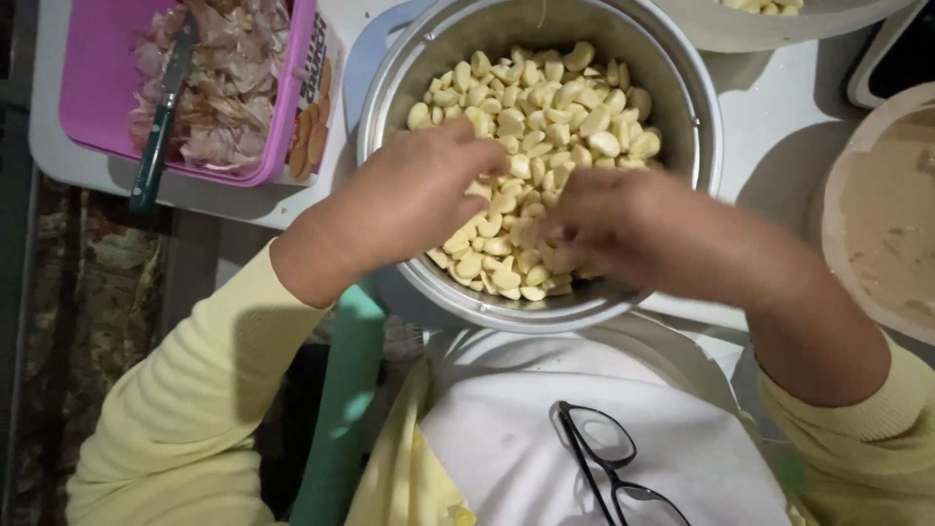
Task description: Sorting and inspecting peeled garlic cloves in a bowl, occasionally trimming them with a knife.
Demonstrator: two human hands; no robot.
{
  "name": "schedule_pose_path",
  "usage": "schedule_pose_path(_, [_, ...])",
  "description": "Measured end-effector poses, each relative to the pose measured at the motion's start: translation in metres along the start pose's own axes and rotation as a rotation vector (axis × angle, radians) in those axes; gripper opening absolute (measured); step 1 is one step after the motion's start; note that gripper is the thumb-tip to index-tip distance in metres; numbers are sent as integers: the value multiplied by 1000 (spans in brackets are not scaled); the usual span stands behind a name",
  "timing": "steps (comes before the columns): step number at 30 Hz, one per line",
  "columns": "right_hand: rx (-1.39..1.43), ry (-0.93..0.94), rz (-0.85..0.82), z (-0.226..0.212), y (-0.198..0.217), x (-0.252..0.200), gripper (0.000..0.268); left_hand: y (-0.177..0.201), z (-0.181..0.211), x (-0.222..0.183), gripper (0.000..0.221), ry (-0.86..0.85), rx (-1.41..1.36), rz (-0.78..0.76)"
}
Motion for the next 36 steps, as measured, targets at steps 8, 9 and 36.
schedule_pose_path(8, [-275,-1,27,1,-9,11,14,17,-14,-4,15,-92,-161,65])
schedule_pose_path(9, [-371,-48,98,2,-6,11,11,18,-16,-5,9,-118,-136,55])
schedule_pose_path(36, [-377,-7,187,5,7,16,28,37,-28,14,21,33,-93,-156])
Point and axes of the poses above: each hand's wrist, its own x-axis towards the middle knuckle, its own y-axis out of the back of the hand, z = x × y, the point moved 1 cm from there along x, towards the middle knuckle, and after that the axes turned 2 degrees about -z, right-handed, at the moved point
